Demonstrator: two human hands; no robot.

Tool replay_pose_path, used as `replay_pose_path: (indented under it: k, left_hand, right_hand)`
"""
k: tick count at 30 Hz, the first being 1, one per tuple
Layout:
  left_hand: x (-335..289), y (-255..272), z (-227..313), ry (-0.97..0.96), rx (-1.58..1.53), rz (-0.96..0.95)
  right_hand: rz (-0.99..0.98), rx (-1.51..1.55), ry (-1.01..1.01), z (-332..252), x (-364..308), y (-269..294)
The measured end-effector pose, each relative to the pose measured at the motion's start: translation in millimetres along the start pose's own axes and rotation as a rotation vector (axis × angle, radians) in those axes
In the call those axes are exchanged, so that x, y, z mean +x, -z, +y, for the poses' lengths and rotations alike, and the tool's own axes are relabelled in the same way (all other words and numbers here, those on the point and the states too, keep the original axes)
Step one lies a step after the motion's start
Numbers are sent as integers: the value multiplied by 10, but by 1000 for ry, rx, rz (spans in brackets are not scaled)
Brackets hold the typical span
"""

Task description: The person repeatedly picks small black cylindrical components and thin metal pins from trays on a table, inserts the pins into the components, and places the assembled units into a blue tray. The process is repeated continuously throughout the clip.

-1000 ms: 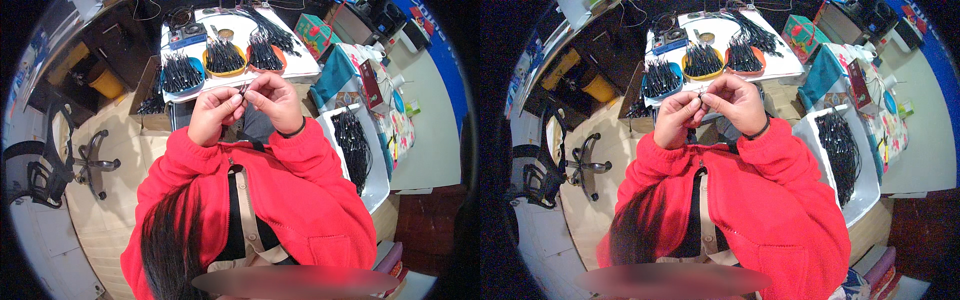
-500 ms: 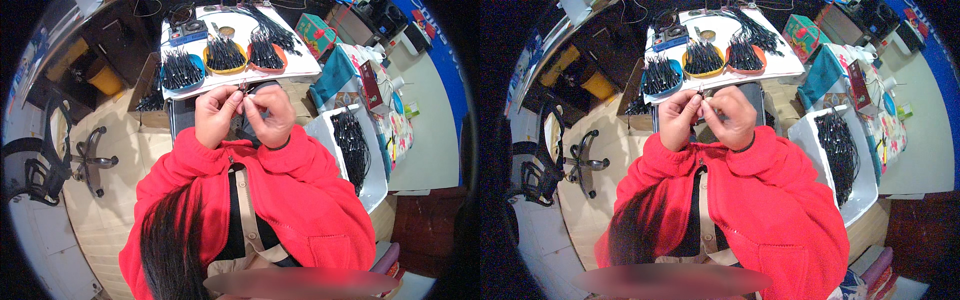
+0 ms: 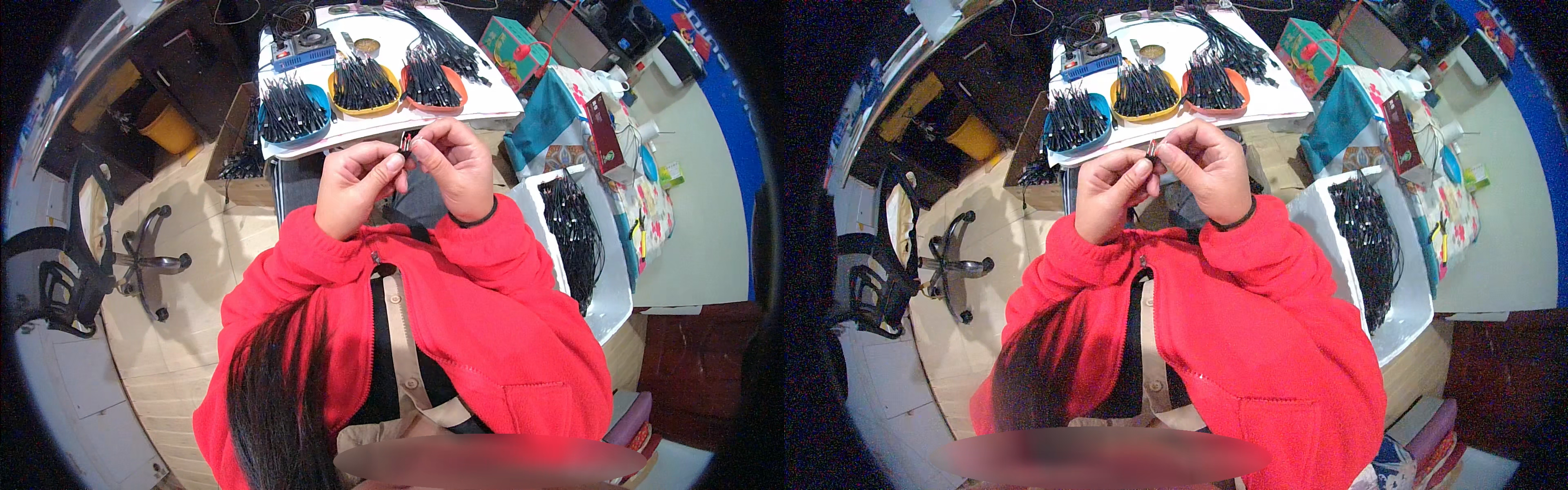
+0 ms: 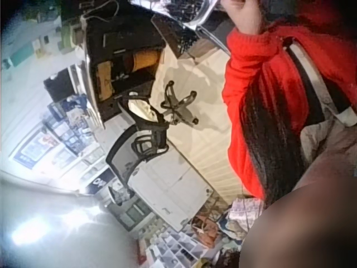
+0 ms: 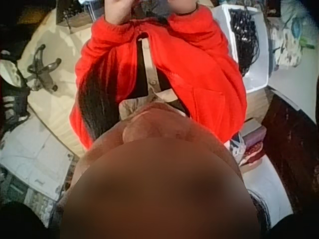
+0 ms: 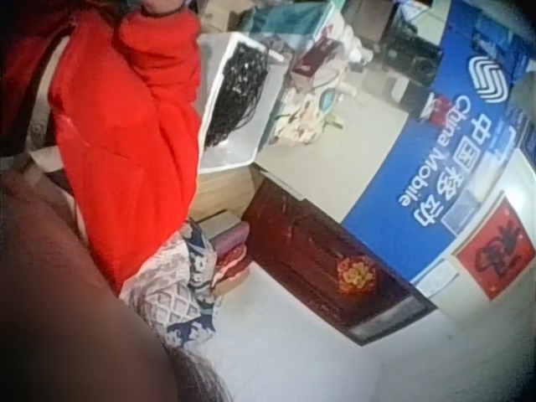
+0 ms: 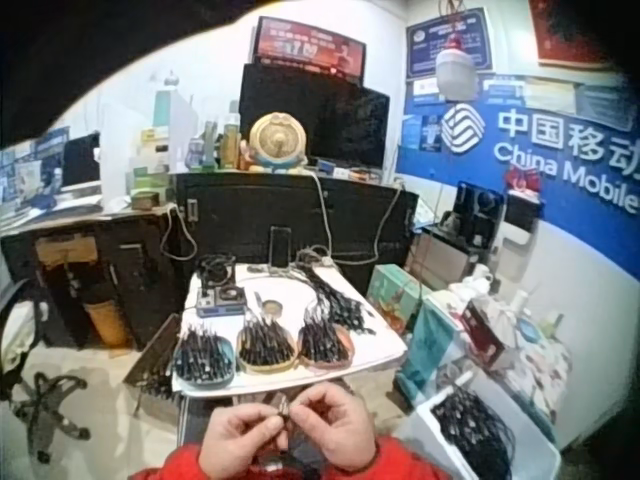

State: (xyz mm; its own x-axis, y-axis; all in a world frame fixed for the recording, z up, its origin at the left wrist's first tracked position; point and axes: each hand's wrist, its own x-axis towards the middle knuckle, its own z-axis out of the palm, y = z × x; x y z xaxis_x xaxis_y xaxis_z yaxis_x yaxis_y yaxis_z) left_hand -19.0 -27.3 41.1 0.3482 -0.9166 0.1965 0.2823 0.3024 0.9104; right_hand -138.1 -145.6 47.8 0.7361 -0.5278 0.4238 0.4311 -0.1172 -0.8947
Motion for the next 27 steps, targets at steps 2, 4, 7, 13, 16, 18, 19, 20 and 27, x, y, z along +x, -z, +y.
replay_pose_path:
  k: [2,4,7,13,16,18,19,20,27]
  left_hand:
    - [-21,-20,-7,-30,62,9]
    - [-28,-16,-19,-44,80,4]
    - [-18,29,-42,-18,42,-44]
    - [-24,43,-115,14,-75,-101]
    - [-22,51,-114,25,-65,-136]
    - [-17,58,-112,25,-74,-137]
    - [-18,62,-111,53,-73,-120]
    - [-21,64,-111,87,-71,-97]
    - [-7,58,-124,148,-44,-68]
  right_hand:
    - [36,57,-21,25,-11,-4]
    - [-18,322,-136,67,-11,-17]
    - [-80,562,-269,114,-14,-12]
    - [-238,662,-402,86,10,104]
    - [-224,596,-429,89,-10,92]
    - [-142,505,-380,121,-47,39]
    - [-99,461,-355,139,-62,15]
    - [-80,428,-334,158,-73,-4]
    - [-58,301,-272,221,-73,33]
